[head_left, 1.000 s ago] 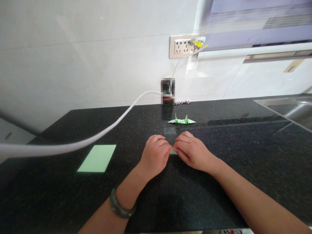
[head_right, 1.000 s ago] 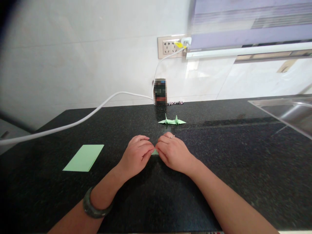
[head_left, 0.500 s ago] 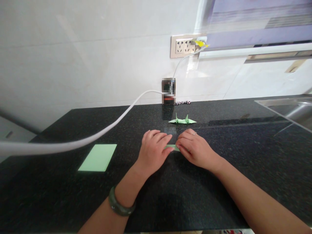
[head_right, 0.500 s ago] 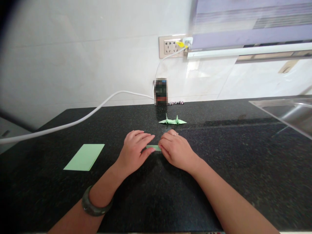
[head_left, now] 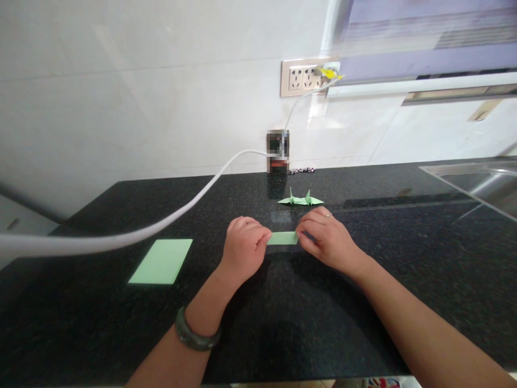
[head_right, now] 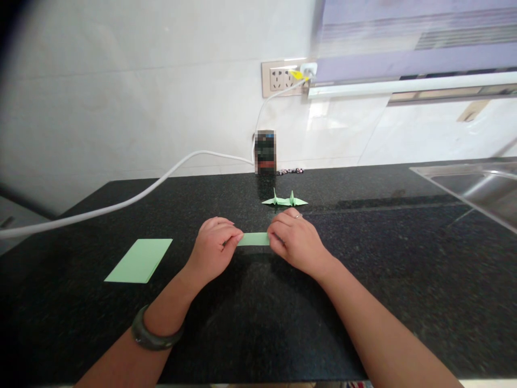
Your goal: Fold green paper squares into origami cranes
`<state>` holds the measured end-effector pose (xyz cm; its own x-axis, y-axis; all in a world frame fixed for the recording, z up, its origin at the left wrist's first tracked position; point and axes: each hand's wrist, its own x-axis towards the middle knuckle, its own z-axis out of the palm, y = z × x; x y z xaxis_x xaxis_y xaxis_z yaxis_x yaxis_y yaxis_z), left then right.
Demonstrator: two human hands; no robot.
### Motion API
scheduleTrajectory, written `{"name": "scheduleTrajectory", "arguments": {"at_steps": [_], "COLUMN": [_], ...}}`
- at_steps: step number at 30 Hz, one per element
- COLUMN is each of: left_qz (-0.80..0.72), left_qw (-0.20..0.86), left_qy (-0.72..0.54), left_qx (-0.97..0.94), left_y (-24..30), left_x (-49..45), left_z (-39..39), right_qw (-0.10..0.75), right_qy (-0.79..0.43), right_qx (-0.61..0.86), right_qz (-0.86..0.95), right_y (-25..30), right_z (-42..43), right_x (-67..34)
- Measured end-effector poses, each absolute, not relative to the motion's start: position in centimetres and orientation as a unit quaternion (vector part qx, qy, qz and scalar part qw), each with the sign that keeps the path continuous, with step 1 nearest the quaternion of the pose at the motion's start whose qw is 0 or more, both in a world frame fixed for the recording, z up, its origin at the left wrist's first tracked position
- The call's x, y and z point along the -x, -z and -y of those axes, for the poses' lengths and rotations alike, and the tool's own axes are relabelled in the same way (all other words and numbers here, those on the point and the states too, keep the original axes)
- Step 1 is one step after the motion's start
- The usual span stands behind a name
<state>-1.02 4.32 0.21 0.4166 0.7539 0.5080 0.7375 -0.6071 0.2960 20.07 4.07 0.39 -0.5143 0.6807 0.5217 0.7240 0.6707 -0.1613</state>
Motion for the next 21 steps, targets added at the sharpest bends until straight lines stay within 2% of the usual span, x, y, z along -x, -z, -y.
{"name": "scheduleTrajectory", "arguments": {"at_steps": [2,7,12,15,18,21], "left_qz": [-0.459,-0.439,-0.390,-0.410,-0.461,-0.521], "left_qw": [0.010,0.051,0.101,0.112,0.137,0.218], "left_qy": [-0.309,-0.299,-0.290,-0.303,-0.356,-0.462], "left_qx": [-0.833,-0.846,-0.868,-0.853,-0.802,-0.684], "left_y": [-0.2,-0.1,-0.1,-0.2,-0.1,0.1], "left_x": [1.3,1.1,0.5,0.7,1.3,1.6], "left_z": [-4.6,-4.6,-4.0,-4.1,-4.6,-4.9], "right_qw": [0.291,0.382,0.319,0.324,0.361,0.413], "right_qy": [0.045,-0.007,-0.091,-0.119,-0.167,-0.267], "right_qx": [0.421,0.445,0.380,0.393,0.424,0.453], "right_qz": [0.858,0.810,0.863,0.853,0.813,0.743], "right_y": [-0.3,-0.1,0.3,0.5,0.5,0.6], "right_z": [-4.4,-4.1,-3.0,-2.9,-3.2,-3.4], "right_x": [-20.5,-20.1,-18.4,-18.2,-18.5,-18.5]}}
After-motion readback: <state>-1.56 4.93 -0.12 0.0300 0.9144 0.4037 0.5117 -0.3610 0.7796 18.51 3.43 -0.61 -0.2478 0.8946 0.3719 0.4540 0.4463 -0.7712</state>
